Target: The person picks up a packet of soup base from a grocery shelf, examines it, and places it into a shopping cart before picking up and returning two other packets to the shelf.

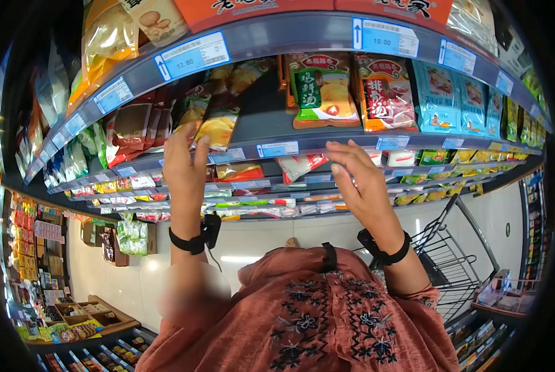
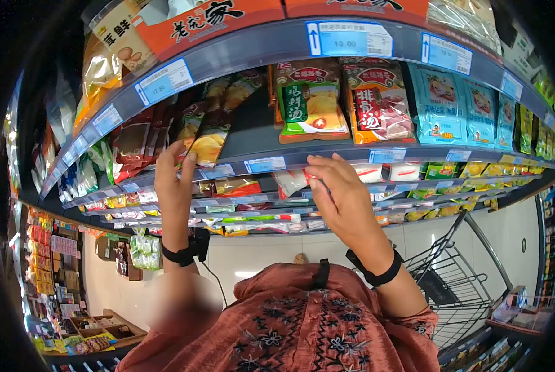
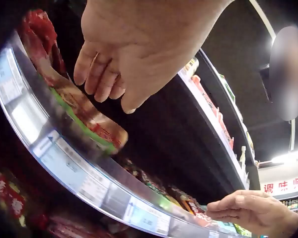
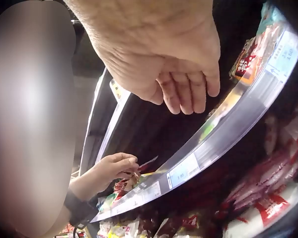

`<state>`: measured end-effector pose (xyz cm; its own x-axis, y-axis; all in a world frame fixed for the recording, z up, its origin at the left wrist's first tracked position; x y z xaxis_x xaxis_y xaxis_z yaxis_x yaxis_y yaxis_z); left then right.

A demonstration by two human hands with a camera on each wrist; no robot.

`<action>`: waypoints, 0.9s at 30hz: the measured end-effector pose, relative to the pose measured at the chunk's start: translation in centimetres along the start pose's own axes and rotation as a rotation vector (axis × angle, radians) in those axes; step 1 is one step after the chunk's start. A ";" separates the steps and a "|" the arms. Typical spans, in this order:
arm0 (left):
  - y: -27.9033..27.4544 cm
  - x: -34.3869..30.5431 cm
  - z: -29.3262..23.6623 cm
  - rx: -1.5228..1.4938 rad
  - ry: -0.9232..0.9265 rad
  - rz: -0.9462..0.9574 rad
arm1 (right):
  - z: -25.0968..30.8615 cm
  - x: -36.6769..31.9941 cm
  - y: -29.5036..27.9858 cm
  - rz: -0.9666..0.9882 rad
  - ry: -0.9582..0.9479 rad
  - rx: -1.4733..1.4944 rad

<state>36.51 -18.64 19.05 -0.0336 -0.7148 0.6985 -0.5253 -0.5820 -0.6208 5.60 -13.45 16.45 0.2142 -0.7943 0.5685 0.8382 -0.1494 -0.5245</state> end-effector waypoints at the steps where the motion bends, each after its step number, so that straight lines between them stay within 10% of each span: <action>1: -0.3 0.1 1.0 -0.007 -0.009 -0.013 | 0.0 0.1 0.5 0.006 0.004 0.017; 12: 1.9 5.1 5.5 0.353 -0.288 0.414 | 1.0 0.7 4.0 0.081 -0.001 0.109; 27: 6.2 8.2 8.4 0.395 -0.052 0.489 | 1.6 0.4 5.0 0.032 0.118 0.170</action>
<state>40.08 -31.39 17.97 -0.1436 -0.9467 0.2883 -0.1054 -0.2750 -0.9557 10.65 -13.61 15.08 0.1902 -0.8620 0.4698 0.9068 -0.0292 -0.4206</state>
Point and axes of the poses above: each hand's wrist, its own x-axis towards the middle knuckle, its own y-axis out of the palm, z = x × y, the point moved 5 cm from there along x, towards the middle knuckle, and after that the axes turned 3 degrees about z, right-handed, at the moved point
